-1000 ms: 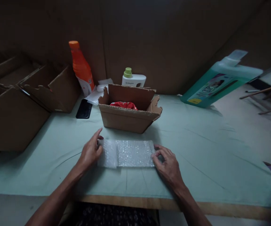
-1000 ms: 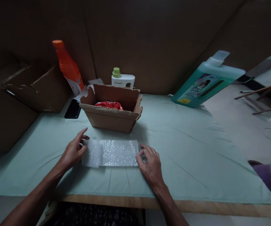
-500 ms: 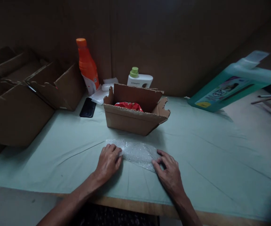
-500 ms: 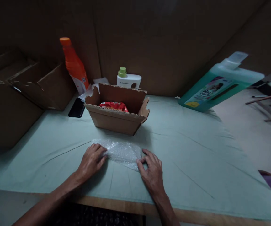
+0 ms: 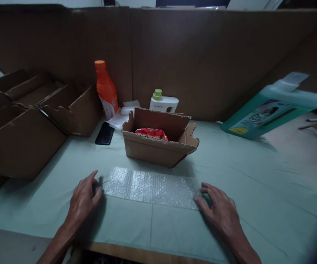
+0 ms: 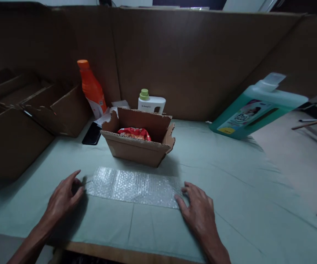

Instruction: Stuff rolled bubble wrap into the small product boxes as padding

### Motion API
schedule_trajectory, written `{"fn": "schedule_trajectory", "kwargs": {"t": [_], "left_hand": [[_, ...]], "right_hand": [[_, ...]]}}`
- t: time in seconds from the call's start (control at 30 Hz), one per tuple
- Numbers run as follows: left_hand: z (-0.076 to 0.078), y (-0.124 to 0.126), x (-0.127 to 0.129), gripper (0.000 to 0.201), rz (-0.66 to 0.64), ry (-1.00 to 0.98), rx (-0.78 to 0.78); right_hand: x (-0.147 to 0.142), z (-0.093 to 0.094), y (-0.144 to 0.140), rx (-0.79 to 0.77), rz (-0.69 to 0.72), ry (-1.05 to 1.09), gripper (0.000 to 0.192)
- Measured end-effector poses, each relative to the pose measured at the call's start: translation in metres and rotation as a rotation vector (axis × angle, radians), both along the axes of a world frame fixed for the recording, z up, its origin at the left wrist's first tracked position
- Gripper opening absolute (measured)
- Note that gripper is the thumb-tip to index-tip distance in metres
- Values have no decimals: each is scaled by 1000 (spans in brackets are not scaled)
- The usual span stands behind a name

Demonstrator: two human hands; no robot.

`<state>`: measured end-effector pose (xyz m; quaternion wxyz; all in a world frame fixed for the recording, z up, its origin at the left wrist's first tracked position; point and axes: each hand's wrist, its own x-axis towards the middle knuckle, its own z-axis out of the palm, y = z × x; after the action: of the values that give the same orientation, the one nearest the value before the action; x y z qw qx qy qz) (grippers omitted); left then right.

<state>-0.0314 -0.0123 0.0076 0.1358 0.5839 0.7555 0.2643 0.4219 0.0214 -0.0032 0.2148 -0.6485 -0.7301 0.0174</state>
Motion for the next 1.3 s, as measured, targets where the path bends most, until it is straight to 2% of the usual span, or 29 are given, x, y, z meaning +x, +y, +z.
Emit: {"fn": "schedule_trajectory", "kwargs": {"t": [0.07, 0.13, 0.23, 0.3, 0.4, 0.53, 0.63, 0.7, 0.77, 0.83, 0.9, 0.97, 1.03, 1.1, 1.17, 1.23, 1.3], "left_hand": [[7, 10, -3, 56, -24, 13, 73], [19, 29, 6, 57, -79, -63, 129], [31, 70, 33, 69, -176, -270, 185], [29, 97, 54, 76, -229, -405, 175], [20, 126, 79, 77, -324, -501, 127], [17, 141, 85, 76, -326, -521, 115], [18, 128, 69, 79, -300, -424, 130], [18, 104, 58, 74, -306, -268, 164], [15, 72, 55, 61, -353, -108, 206], [12, 43, 63, 50, -441, 2, 214], [9, 25, 75, 45, -521, 75, 159], [6, 21, 85, 43, -561, 125, 64], [2, 24, 84, 40, -570, 124, 0], [-2, 27, 75, 38, -599, 73, -15], [-6, 27, 61, 36, -653, 5, -1], [-6, 28, 51, 34, -657, -63, 44], [-1, 37, 48, 36, -576, -138, 129]], "right_hand": [[3, 11, 6, 69, -20, -6, 40], [-2, 26, 18, 117, 7, 47, 46], [-25, 43, 48, 45, 99, 224, 56], [-45, 46, 73, -77, 143, 365, 60], [-72, 41, 109, -210, 136, 467, 44], [-86, 37, 136, -236, 105, 470, 37], [-79, 39, 128, -231, 109, 475, 44], [-73, 41, 108, -138, 102, 440, 50], [-76, 41, 82, -7, 150, 349, 46], [-94, 38, 57, 53, 306, 232, 37], [-124, 33, 38, 5, 514, 134, 35], [-147, 25, 26, -59, 678, 53, 37], [-149, 14, 19, -90, 744, 6, 37], [-122, 4, 15, -83, 699, -5, 34], [-77, -3, 13, -53, 542, -4, 29], [-34, -2, 15, -12, 341, -12, 28], [-12, 7, 22, 26, 214, 20, 32]]}}
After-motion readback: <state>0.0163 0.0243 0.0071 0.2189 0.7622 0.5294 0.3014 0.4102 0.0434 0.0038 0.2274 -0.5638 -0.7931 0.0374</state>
